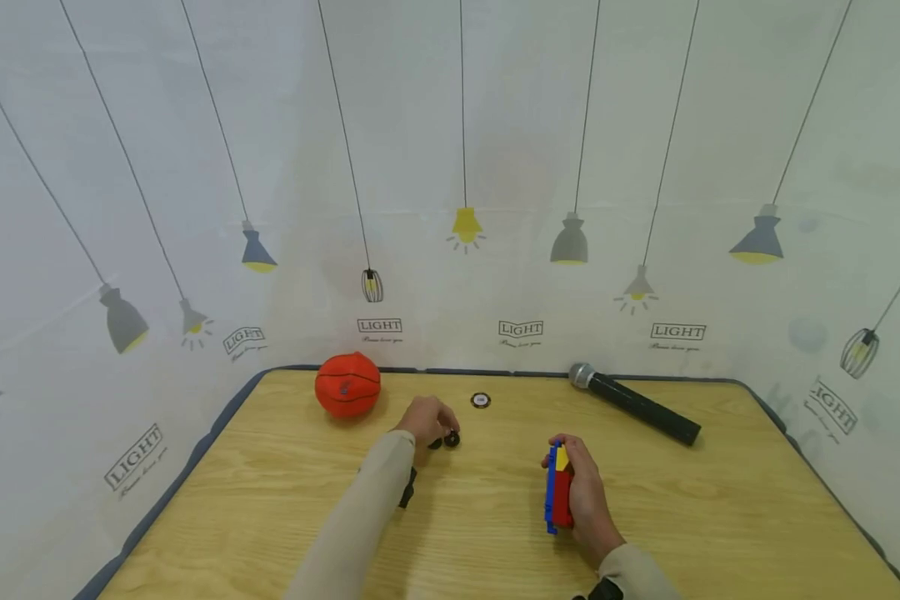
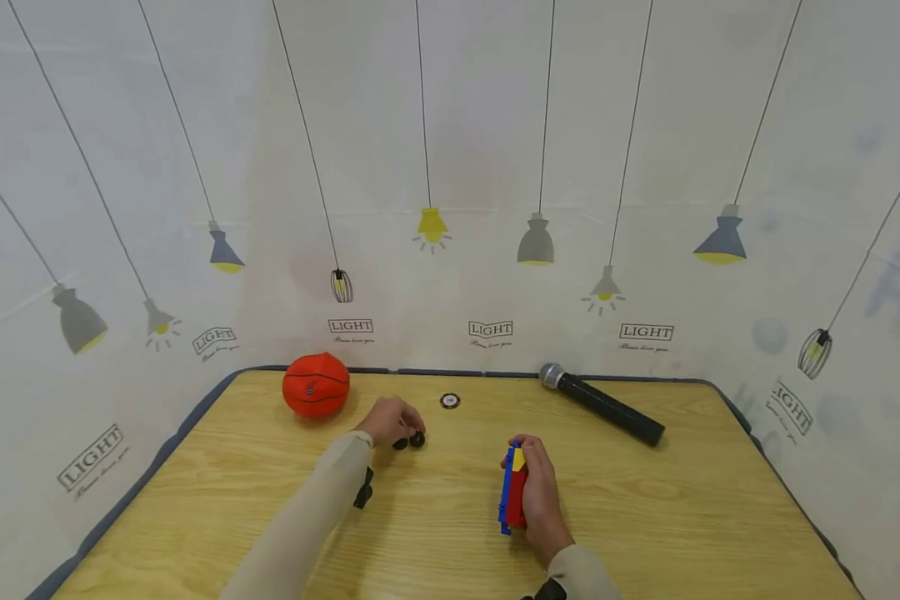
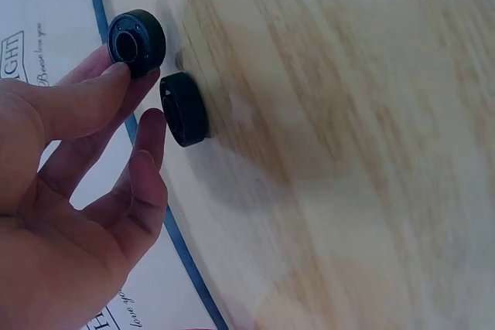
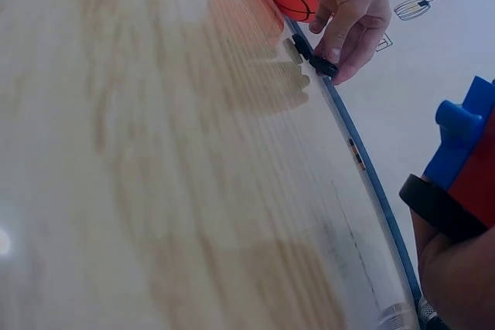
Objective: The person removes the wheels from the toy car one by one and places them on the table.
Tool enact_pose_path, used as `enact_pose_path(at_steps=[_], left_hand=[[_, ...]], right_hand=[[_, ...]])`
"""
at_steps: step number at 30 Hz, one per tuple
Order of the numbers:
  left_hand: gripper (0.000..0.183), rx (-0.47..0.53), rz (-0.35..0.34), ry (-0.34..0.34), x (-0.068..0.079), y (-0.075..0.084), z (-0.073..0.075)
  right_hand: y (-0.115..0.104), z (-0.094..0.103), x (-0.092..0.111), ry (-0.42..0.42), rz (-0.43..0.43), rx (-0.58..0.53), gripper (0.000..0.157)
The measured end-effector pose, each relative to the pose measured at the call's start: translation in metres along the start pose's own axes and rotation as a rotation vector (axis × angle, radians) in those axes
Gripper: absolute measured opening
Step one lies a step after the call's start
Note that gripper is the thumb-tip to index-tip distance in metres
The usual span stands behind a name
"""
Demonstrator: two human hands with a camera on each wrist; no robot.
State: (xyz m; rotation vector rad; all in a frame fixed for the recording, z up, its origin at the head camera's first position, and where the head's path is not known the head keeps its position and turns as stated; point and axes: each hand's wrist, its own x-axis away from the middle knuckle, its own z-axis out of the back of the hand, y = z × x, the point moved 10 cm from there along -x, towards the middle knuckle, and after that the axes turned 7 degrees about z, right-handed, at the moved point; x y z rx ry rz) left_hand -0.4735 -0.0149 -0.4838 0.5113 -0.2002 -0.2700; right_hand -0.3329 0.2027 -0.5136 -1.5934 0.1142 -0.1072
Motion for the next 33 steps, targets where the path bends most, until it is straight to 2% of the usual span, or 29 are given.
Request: enact_pose_path(at_steps=[6,13,24,30,33], left_hand=[[0.015,-0.004,0.019,-0.003,0.002,-0.001,-0.001],[0.019,-0.018,0.041,-0.013,-0.004,-0.004,-0.001],[0.02,-0.056,0.024,-0.027,-0.007,-0.003,-0.003],[0.014,-0.059,0.011,-0.004,-0.004,0.002,-0.001],[0.015,-0.03,-0.026,0.021,0.0,0.011,0.003]], right_hand=[[0.002,-0.002,0.001,0.005,-0.009,-0.006,0.047],[0.0,-0.002,0.001,0.006,-0.009,0.0,0.048],[0.002,0.0,0.0,0.008,-0.011,-0.004,0.047],[0.002,-0.001,0.0,0.006,-0.005,0.0,0.049],[0.003,-0.001,0.0,0.003,-0.011,-0.013,0.05]])
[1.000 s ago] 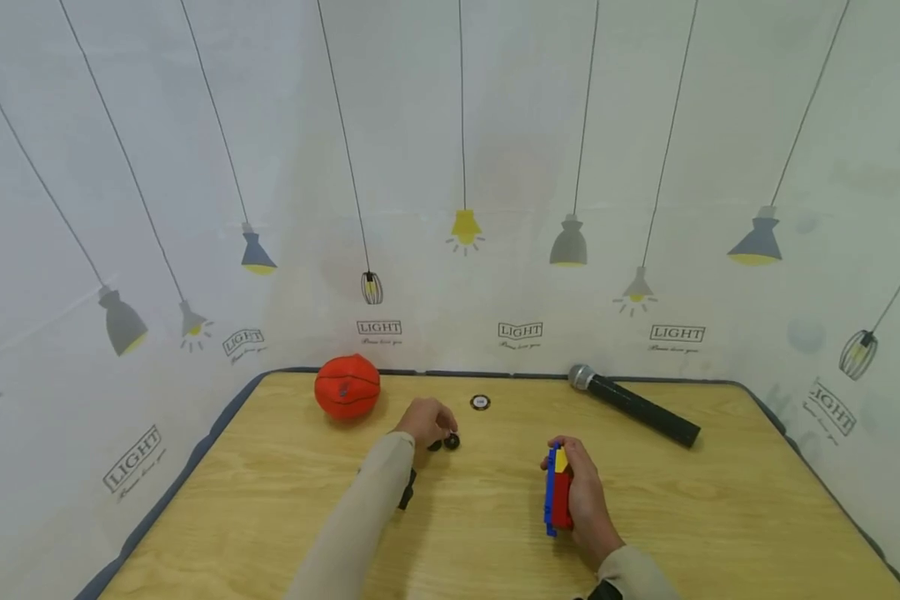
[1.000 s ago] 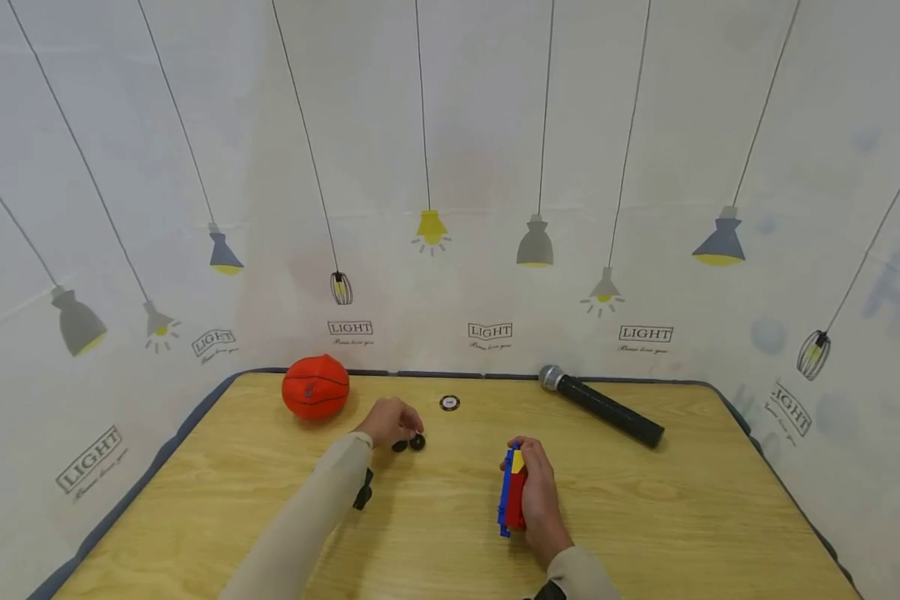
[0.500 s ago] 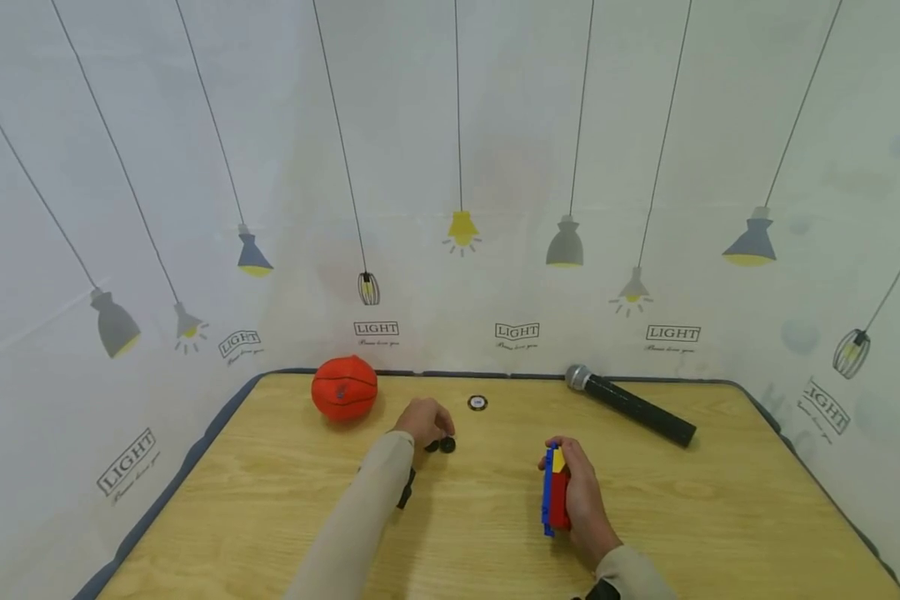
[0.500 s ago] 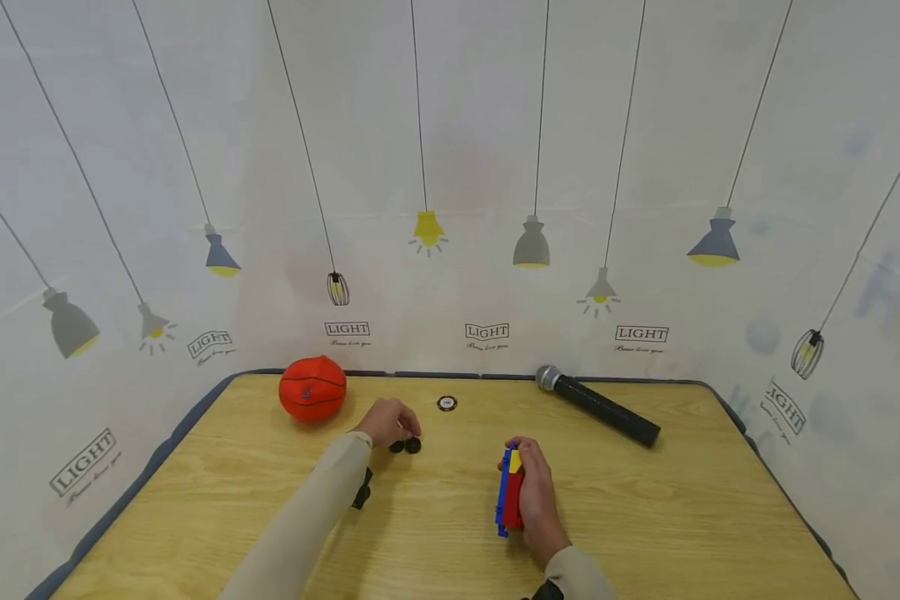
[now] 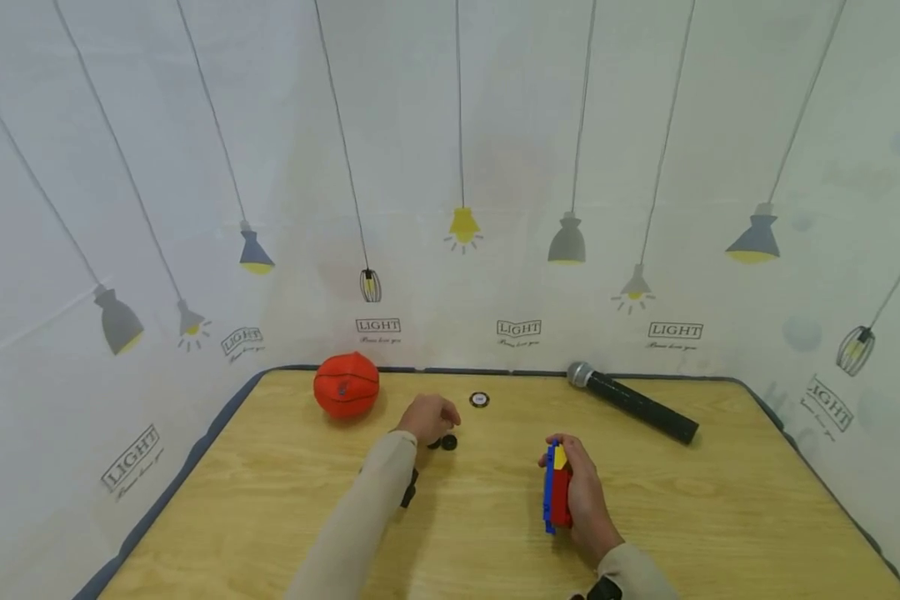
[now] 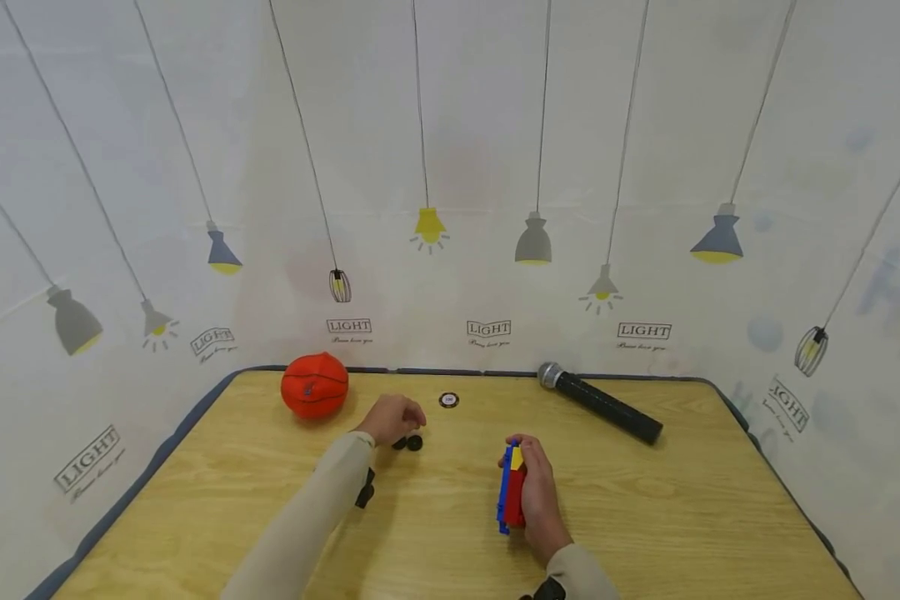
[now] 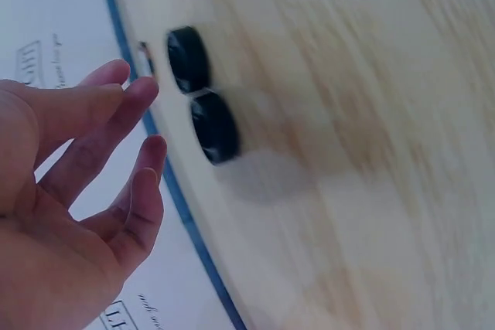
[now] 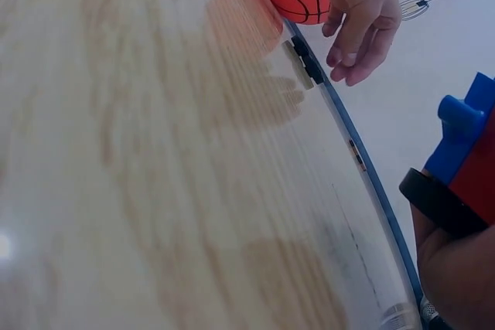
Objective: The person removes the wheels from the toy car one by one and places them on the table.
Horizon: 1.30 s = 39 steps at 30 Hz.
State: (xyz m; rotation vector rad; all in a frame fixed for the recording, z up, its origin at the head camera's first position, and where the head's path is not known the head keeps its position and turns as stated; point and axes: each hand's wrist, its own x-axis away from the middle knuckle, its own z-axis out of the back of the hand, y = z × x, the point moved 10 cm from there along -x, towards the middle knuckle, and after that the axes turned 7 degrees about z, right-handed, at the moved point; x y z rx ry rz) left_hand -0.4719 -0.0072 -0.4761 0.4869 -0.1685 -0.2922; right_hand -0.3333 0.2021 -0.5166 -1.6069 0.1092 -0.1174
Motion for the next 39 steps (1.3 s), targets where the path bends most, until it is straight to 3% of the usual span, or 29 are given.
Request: enact_pose_path(at_steps=[7,19,24,27,32,39], left_hand=[[0.016,0.092,-0.12,0.049,0.018,0.025,0.007],[0.018,0.37,-0.233,-0.052,0.066,0.078,-0.025],[0.02,0.494,-0.196,-0.111,0.079,0.091,-0.045],[0.027,0.522,-0.165,-0.122,0.084,0.099,-0.054],[0.04,0.503,-0.105,-0.068,0.088,0.101,-0.059],[0.042,0.553,-0.061,-0.042,0.083,0.092,-0.06]], right_hand=[[-0.002,-0.001,-0.001,-0.018,-0.003,-0.02,0.052],[0.001,-0.004,-0.001,0.003,-0.046,0.009,0.058],[0.001,-0.007,0.001,0.001,-0.048,0.011,0.065],[-0.001,-0.011,0.002,-0.046,-0.037,0.011,0.077],[-0.007,-0.026,0.005,-0.199,-0.013,-0.055,0.089],[-0.018,-0.041,0.011,-0.327,-0.002,-0.191,0.083]])
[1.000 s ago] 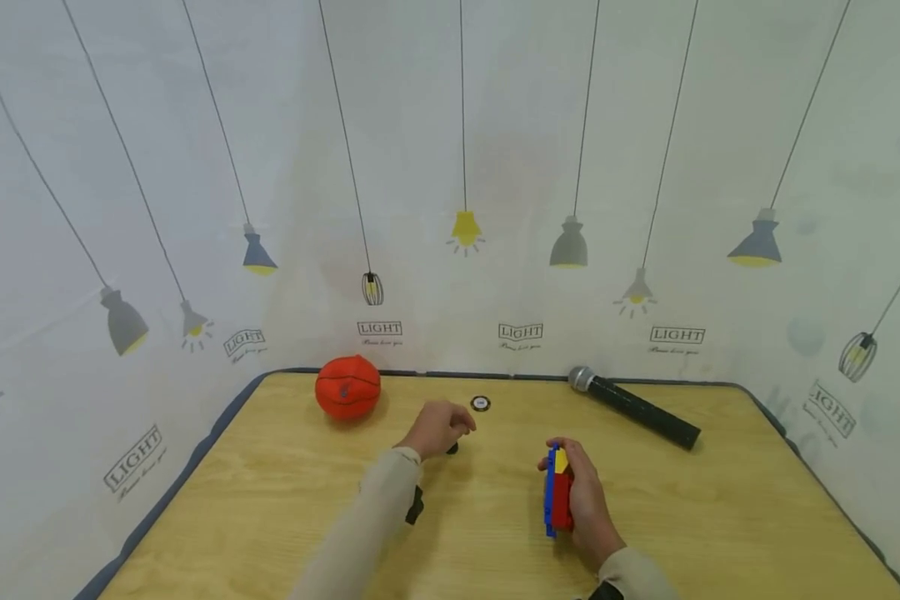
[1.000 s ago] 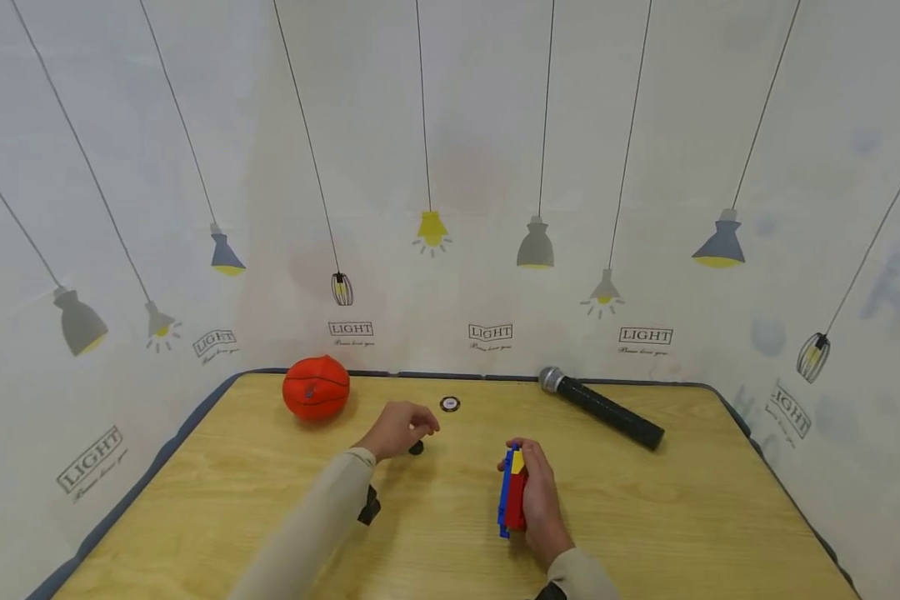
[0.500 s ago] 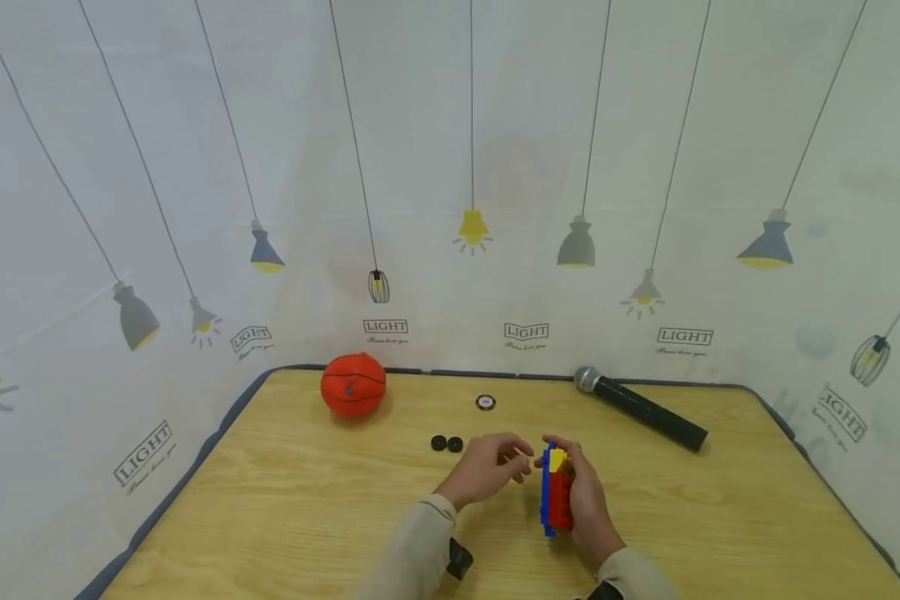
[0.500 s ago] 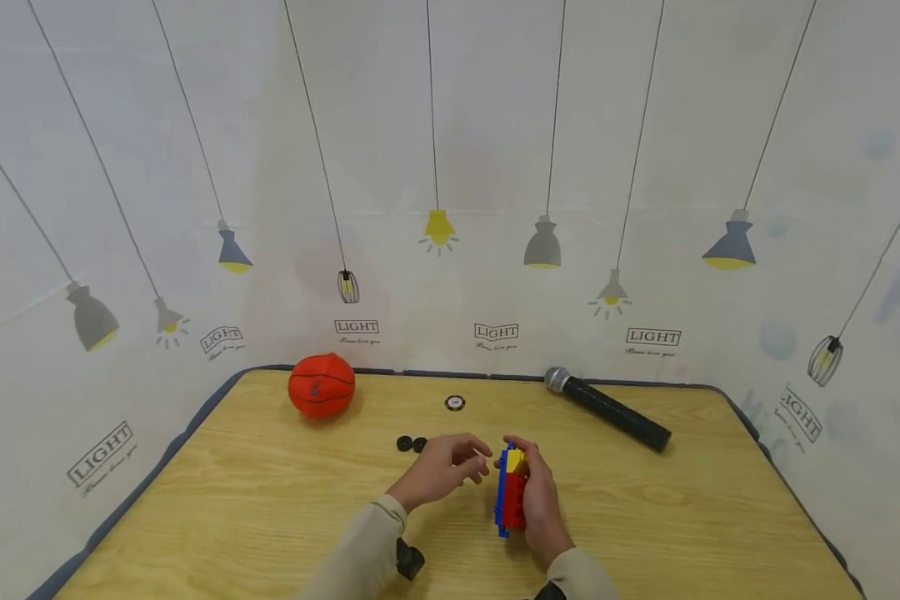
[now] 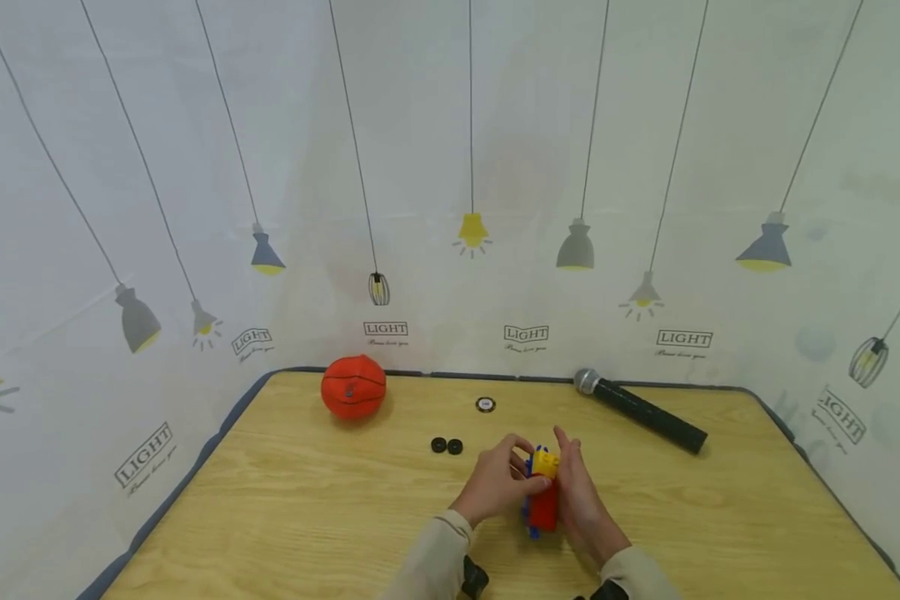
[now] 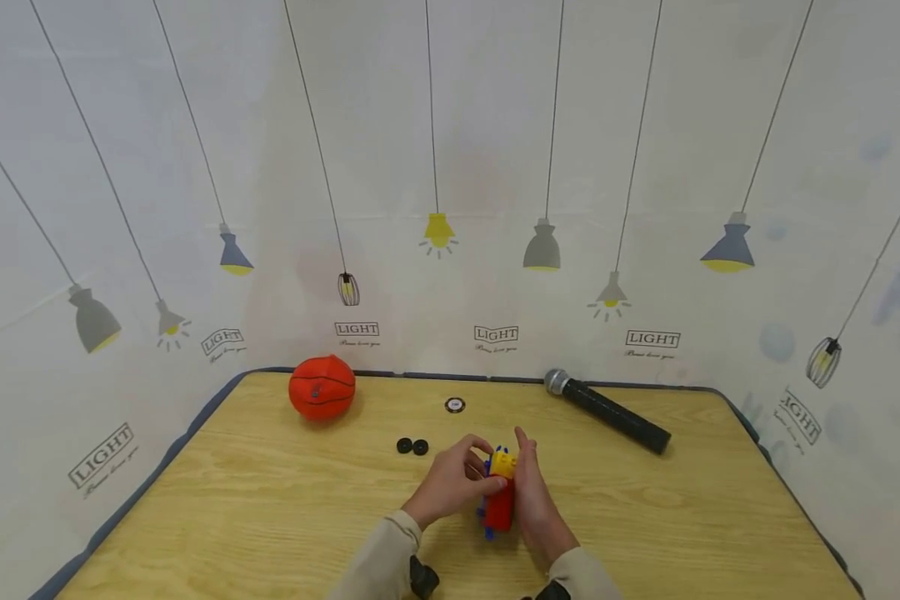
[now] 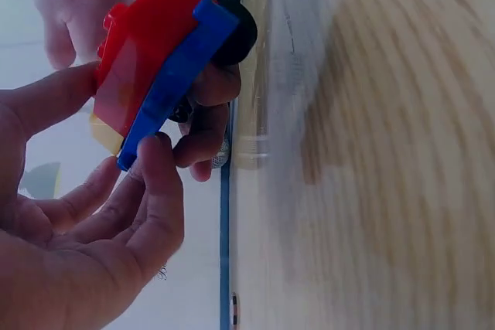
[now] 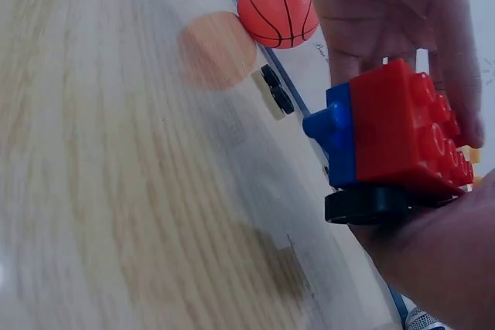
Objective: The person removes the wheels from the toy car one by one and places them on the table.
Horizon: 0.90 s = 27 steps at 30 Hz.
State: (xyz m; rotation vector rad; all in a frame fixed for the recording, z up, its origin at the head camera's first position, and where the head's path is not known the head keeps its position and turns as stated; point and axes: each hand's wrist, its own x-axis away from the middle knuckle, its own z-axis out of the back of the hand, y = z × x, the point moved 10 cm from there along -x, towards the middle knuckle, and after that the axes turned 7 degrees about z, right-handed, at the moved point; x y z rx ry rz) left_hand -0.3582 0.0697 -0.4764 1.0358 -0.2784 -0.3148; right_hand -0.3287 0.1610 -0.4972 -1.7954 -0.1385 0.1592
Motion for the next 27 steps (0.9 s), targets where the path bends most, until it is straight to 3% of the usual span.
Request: enact_pose_path(at_steps=[6,10,13,17,22,27], left_hand=[[0.039,0.203,0.052,-0.038,-0.004,-0.013,0.002],[0.04,0.395,0.092,-0.086,-0.003,-0.02,0.004],[0.041,0.48,0.103,-0.101,-0.003,-0.024,0.006],[0.04,0.526,0.108,-0.114,-0.002,-0.026,0.008],[0.037,0.547,0.105,-0.134,-0.001,-0.024,0.01],[0.036,0.52,0.09,-0.139,0.001,-0.021,0.012]], right_hand=[[-0.001,0.001,0.001,-0.039,-0.01,-0.043,0.082],[0.005,0.008,0.002,-0.007,-0.049,-0.06,0.08],[0.011,0.011,0.002,0.02,-0.078,-0.067,0.072],[0.016,0.012,0.002,0.019,-0.094,-0.051,0.064],[0.017,0.011,0.003,-0.047,-0.102,-0.003,0.069],[0.016,0.011,0.003,-0.059,-0.096,0.016,0.071]])
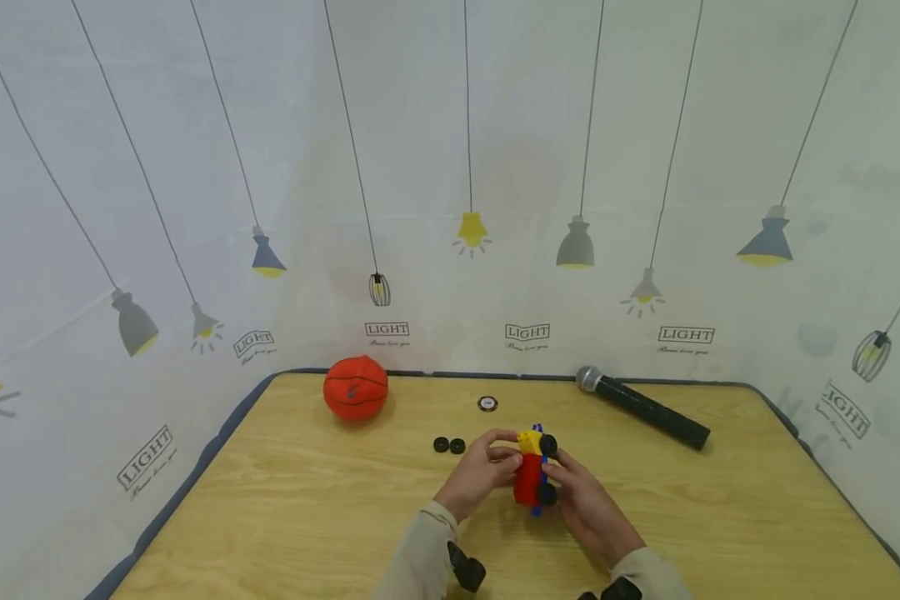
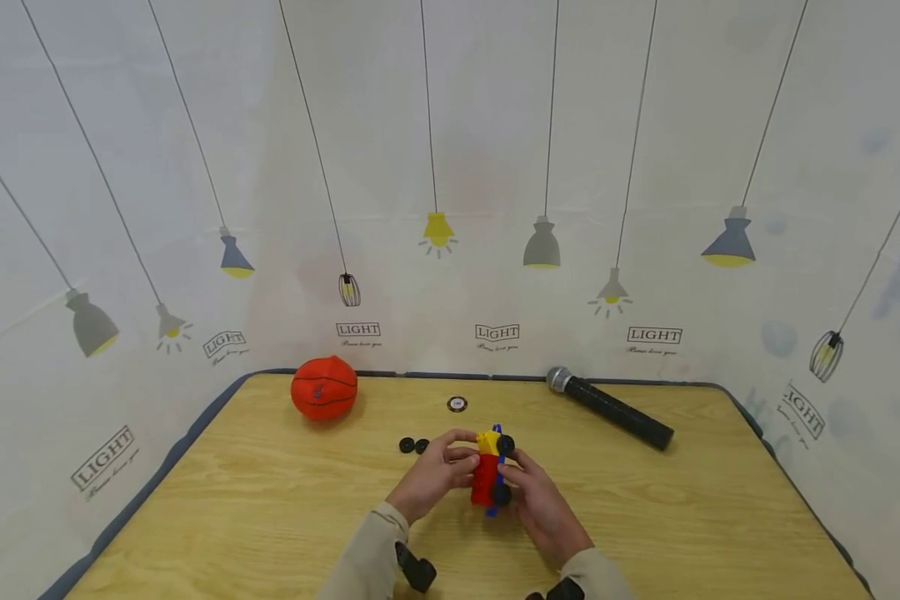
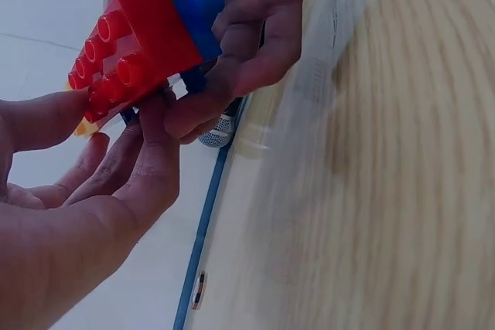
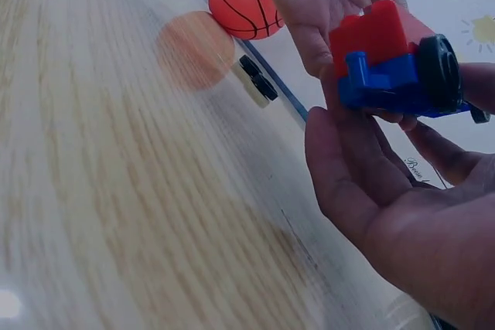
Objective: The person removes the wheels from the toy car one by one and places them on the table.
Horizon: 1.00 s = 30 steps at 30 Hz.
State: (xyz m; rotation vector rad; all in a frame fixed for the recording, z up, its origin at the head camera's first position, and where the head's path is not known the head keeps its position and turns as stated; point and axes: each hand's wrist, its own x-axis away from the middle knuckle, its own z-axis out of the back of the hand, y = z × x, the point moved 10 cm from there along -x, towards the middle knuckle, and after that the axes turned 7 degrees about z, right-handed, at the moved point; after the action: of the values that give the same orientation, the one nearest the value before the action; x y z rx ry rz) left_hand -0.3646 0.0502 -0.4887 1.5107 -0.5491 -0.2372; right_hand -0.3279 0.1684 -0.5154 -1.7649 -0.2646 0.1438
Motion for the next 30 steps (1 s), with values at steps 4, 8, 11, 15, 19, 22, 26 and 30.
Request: enact_pose_path(at_steps=[4,8,11,15,19,22,26,30], left_hand=[[0.039,-0.025,-0.007,0.011,0.001,0.003,0.001],[0.048,-0.069,-0.025,0.018,0.002,0.007,0.004],[0.048,-0.138,-0.044,0.032,0.002,0.009,0.006],[0.037,-0.262,-0.106,0.094,0.003,0.015,0.012],[0.029,-0.41,-0.178,0.137,0.007,0.023,0.013],[0.024,-0.484,-0.193,0.122,0.008,0.024,0.01],[0.024,-0.512,-0.185,0.103,0.008,0.022,0.008],[0.024,-0.536,-0.16,0.086,0.009,0.019,0.009]], right_hand=[[-0.001,0.001,0.0,0.007,-0.004,0.001,0.07],[-0.002,0.004,-0.001,0.03,0.001,0.02,0.066],[-0.004,0.007,-0.002,0.047,0.01,0.056,0.06],[-0.006,0.011,-0.002,0.073,0.001,0.15,0.054],[-0.011,0.01,-0.002,0.049,-0.004,0.309,0.048],[-0.015,0.007,-0.003,0.021,0.004,0.408,0.045],[-0.019,0.009,-0.004,0.078,0.021,0.475,0.039],[-0.025,0.019,-0.001,0.216,0.056,0.547,0.037]])
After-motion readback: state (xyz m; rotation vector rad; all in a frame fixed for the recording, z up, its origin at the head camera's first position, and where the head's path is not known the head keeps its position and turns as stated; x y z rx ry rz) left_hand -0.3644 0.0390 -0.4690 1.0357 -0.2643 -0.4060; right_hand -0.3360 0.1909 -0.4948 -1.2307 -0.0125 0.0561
